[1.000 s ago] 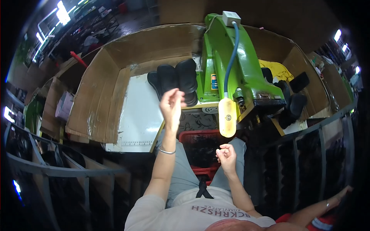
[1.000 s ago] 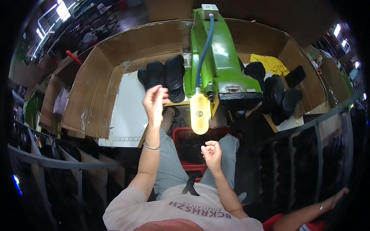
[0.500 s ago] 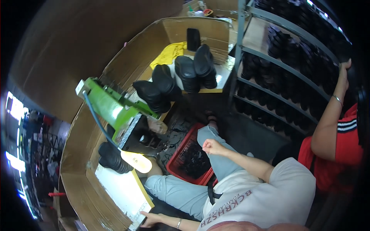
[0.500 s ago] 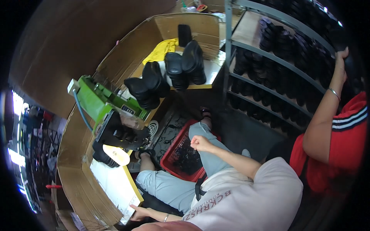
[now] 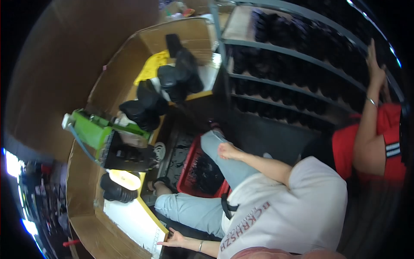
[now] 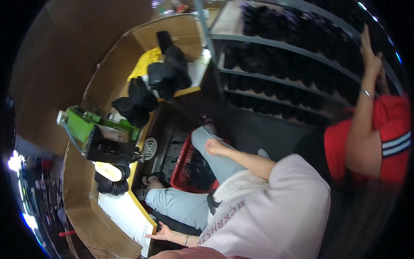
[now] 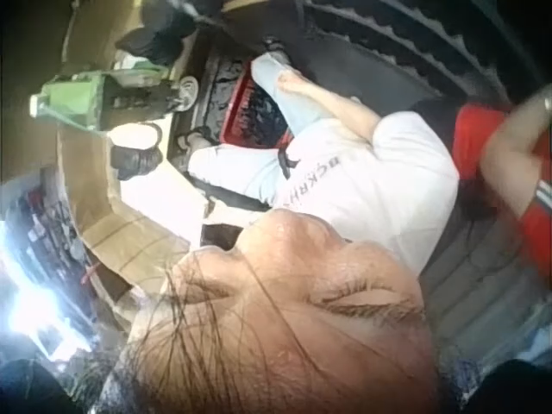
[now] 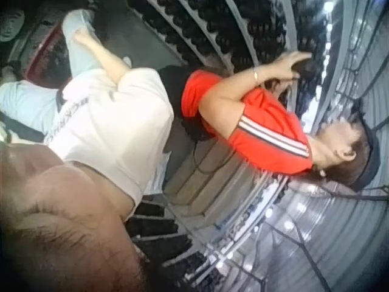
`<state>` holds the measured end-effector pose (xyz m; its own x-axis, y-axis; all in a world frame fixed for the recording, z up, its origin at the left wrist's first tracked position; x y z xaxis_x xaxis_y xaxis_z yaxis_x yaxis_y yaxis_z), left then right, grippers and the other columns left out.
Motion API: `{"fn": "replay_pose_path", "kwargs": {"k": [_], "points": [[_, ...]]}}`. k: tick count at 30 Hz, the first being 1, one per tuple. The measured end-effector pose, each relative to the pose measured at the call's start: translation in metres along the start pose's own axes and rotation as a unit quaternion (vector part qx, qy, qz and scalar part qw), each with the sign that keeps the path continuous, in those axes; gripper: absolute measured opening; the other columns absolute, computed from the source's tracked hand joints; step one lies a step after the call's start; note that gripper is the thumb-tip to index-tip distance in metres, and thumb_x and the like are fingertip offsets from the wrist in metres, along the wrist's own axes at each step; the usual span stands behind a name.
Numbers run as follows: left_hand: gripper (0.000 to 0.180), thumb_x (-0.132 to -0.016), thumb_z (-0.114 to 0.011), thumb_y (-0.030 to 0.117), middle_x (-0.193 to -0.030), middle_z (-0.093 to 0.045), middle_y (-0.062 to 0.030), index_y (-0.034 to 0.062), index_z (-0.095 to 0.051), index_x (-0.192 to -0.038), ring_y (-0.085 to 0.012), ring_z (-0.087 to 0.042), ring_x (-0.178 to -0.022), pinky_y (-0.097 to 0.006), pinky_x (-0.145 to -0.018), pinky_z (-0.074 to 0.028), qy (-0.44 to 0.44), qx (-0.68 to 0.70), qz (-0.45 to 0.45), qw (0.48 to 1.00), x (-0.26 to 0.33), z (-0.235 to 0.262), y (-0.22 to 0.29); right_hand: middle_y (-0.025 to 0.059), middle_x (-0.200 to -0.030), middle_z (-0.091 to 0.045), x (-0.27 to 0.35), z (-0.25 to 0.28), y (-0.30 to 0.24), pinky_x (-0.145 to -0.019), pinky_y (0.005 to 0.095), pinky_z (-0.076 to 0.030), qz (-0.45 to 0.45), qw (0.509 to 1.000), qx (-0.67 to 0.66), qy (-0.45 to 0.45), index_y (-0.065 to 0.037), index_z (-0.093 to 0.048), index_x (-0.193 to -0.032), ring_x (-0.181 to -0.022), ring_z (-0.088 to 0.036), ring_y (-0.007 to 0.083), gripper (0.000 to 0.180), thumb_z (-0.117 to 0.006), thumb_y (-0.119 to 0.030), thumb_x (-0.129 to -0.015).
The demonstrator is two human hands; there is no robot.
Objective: Assembling and inspecting shoe soles and components using a manufacturing machine.
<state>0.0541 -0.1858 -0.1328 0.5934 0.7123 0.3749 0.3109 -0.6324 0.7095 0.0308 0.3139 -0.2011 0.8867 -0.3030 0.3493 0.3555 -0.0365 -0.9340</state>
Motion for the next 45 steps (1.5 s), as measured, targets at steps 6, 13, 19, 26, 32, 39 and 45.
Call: {"fn": "replay_pose_path", "kwargs": {"k": [6, 13, 19, 26, 32, 39, 45], "points": [[0.100, -0.067, -0.080, 0.038, -0.150, -0.008, -0.0132, 0.0076, -0.020, -0.142, -0.0243, -0.015, -0.138, -0.043, -0.102, -0.036, -0.015, 0.125, 0.067, 0.990, -0.010, -0.008, -0.018, 0.0031, -0.062, -0.062, 0.008, 0.003, -0.016, -0.048, 0.0307, -0.044, 0.097, 0.989, 0.091, 0.069, -0.006, -0.058, -0.077, -0.053, -0.058, 0.0114, 0.010, -0.064, -0.014, -0.075], [0.060, -0.079, -0.067, 0.034, -0.121, -0.052, -0.0185, -0.0055, -0.046, -0.119, -0.0289, -0.051, -0.108, -0.042, -0.088, -0.046, -0.028, -0.028, 0.191, 0.981, 0.030, -0.060, -0.085, 0.0065, -0.074, -0.065, 0.017, 0.003, -0.010, -0.062, 0.0335, -0.047, 0.115, 0.979, 0.115, 0.126, -0.007, -0.060, -0.078, -0.070, -0.061, 0.0169, 0.005, -0.061, -0.011, -0.075], [0.030, -0.091, -0.053, 0.021, -0.115, -0.058, -0.0138, -0.0004, -0.055, -0.113, -0.0246, -0.057, -0.103, -0.039, -0.091, -0.043, -0.397, -0.188, 0.271, 0.857, 0.167, -0.203, -0.191, 0.0072, -0.067, -0.062, 0.017, 0.088, 0.061, -0.043, 0.0322, -0.044, 0.001, 0.973, -0.007, 0.231, -0.005, -0.060, -0.080, -0.051, -0.058, 0.0160, 0.003, -0.060, -0.006, -0.077], [0.048, -0.092, -0.049, 0.046, -0.119, -0.057, -0.0068, 0.0066, -0.053, -0.120, -0.0186, -0.052, -0.109, -0.036, -0.090, -0.040, -0.450, -0.286, 0.161, 0.830, 0.212, -0.379, -0.295, 0.0034, -0.066, -0.057, -0.017, 0.138, -0.005, -0.040, 0.0223, -0.040, -0.079, 0.978, -0.116, 0.154, -0.003, -0.056, -0.090, -0.050, -0.052, 0.0086, 0.011, -0.061, -0.012, -0.086], [0.059, -0.091, -0.041, 0.055, -0.126, -0.053, -0.0047, 0.0122, -0.047, -0.130, -0.0197, -0.050, -0.115, -0.034, -0.090, -0.042, -0.467, -0.206, 0.273, 0.815, 0.225, -0.435, -0.350, 0.0005, -0.075, -0.059, -0.117, 0.167, -0.180, -0.051, 0.0205, -0.044, 0.188, 0.941, -0.179, 0.218, -0.006, -0.057, -0.087, -0.063, -0.055, 0.0063, 0.022, -0.067, -0.025, -0.084], [0.047, -0.092, -0.038, 0.041, -0.122, -0.054, -0.0079, 0.0099, -0.049, -0.125, -0.0243, -0.055, -0.110, -0.040, -0.089, -0.047, -0.458, -0.151, 0.232, 0.845, 0.193, -0.436, -0.375, 0.0181, -0.126, -0.053, -0.207, 0.137, -0.291, -0.097, 0.0395, -0.038, 0.037, 0.959, -0.270, 0.080, 0.003, -0.045, -0.130, -0.118, -0.050, 0.0277, 0.090, -0.060, -0.065, -0.073], [0.034, -0.085, -0.053, 0.037, -0.109, -0.061, -0.0047, 0.0180, -0.056, -0.113, -0.0222, -0.061, -0.096, -0.040, -0.077, -0.052, -0.445, -0.130, 0.239, 0.853, 0.213, -0.430, -0.373, 0.0248, -0.139, -0.035, -0.207, 0.141, -0.309, -0.104, 0.0431, -0.033, 0.031, 0.981, -0.168, 0.095, 0.008, -0.025, -0.138, -0.127, -0.039, 0.0328, 0.113, -0.071, -0.061, -0.061]]}}
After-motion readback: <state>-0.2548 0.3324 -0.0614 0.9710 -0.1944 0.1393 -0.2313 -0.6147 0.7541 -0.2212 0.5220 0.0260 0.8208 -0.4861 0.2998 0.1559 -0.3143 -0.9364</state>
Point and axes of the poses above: each hand's wrist, its own x-axis away from the middle knuckle, its own z-axis out of the back of the hand, y = z × x, the point moved 3 cm from there along -x, towards the middle knuckle
